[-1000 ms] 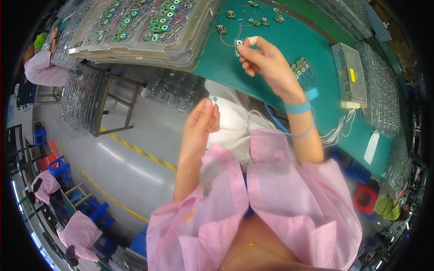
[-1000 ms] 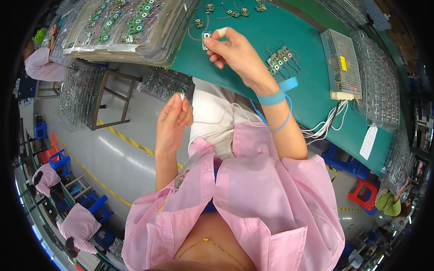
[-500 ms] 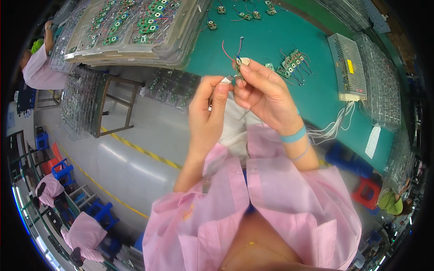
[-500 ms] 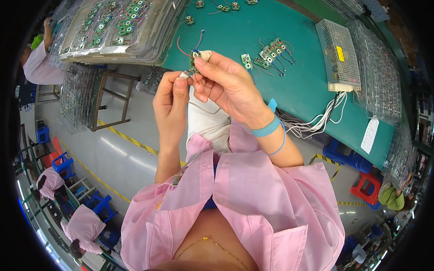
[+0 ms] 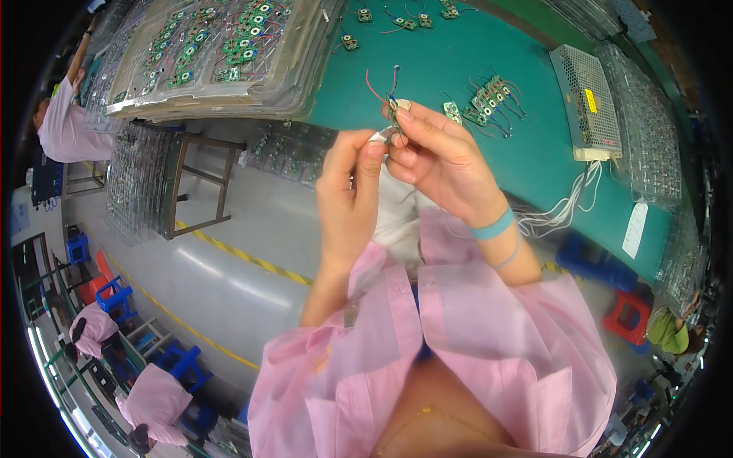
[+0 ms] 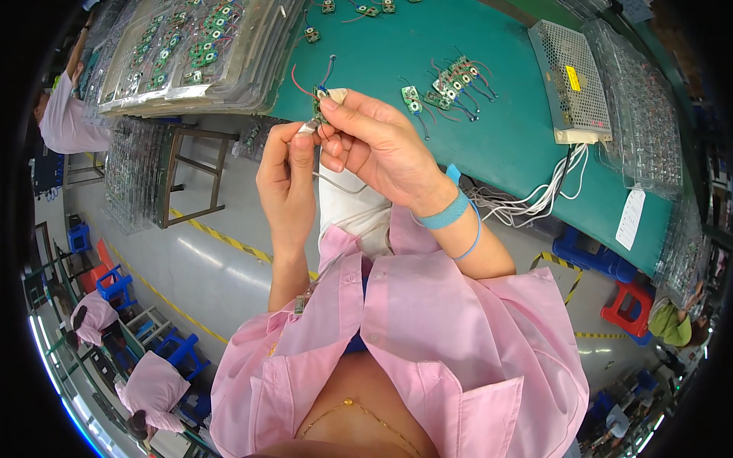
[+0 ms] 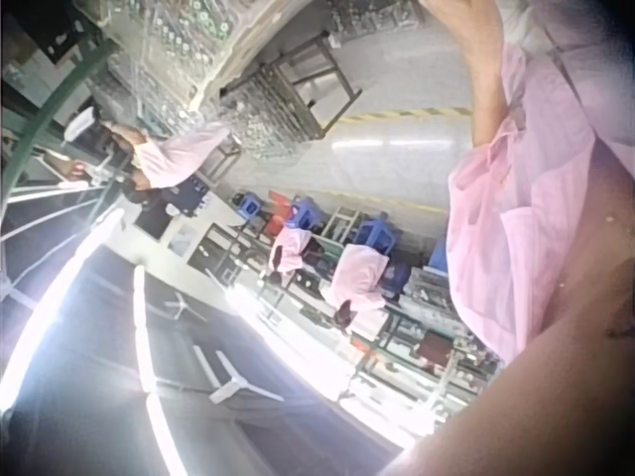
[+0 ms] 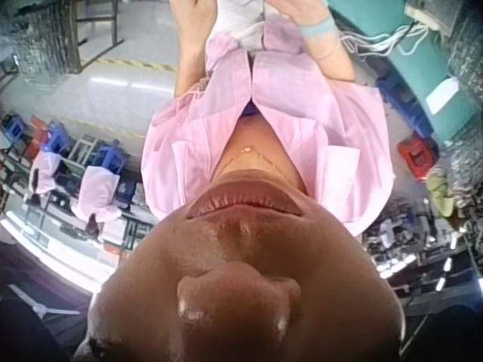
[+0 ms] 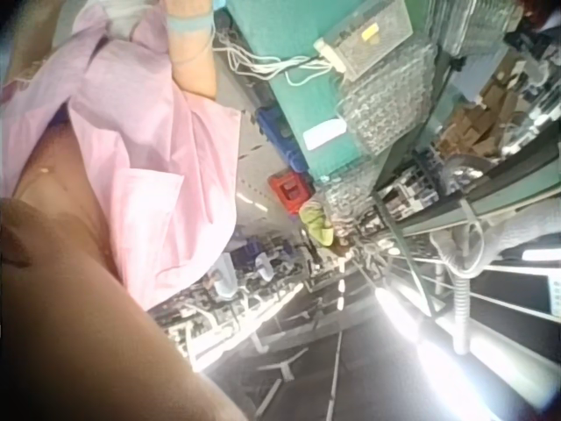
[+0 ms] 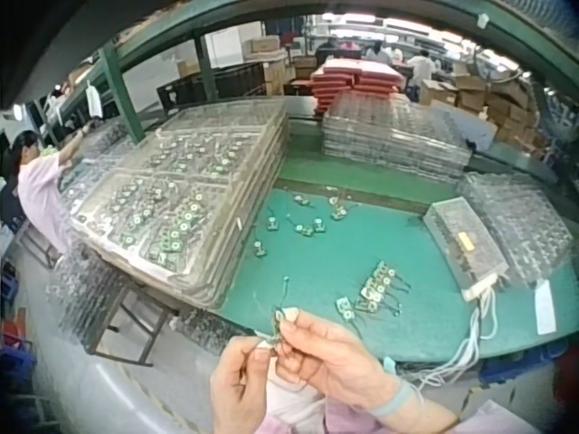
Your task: Assembling small electronic components and connecting wiring on a production line.
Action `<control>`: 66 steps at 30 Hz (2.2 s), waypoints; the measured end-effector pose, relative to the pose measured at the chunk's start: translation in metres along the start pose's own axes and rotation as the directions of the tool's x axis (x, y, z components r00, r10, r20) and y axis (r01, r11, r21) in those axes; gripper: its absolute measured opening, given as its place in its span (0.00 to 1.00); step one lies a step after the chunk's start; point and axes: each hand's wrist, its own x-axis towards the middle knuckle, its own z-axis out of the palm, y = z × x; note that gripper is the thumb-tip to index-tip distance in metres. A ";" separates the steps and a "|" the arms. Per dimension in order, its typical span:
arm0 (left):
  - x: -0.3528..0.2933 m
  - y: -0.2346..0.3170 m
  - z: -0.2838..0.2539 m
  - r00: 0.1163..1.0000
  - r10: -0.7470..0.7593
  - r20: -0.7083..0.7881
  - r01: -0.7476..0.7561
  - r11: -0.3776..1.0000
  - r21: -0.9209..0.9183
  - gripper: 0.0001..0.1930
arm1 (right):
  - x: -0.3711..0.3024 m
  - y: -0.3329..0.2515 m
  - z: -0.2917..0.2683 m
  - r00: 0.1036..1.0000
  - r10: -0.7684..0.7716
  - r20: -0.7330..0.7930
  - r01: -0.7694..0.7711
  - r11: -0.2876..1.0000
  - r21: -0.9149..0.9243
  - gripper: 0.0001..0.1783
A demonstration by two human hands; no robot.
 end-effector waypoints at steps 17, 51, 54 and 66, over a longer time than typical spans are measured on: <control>-0.001 0.000 0.000 1.000 0.011 0.007 -0.012 0.995 0.095 0.09 | 0.000 0.002 0.000 1.000 -0.017 0.012 0.017 1.000 -0.005 0.07; 0.005 0.001 -0.009 0.923 -0.247 0.296 0.372 0.772 -0.515 0.11 | -0.003 -0.036 -0.015 0.876 -0.317 0.363 0.410 0.095 -0.907 0.14; 0.004 0.003 -0.009 0.900 -0.266 0.345 0.423 0.721 -0.549 0.12 | -0.006 -0.040 -0.010 0.936 -0.115 0.332 0.348 0.181 -0.920 0.15; -0.010 -0.002 -0.020 0.768 -0.248 0.590 0.640 0.289 -0.712 0.13 | -0.039 -0.030 0.000 0.984 0.037 0.172 0.080 0.777 -0.625 0.17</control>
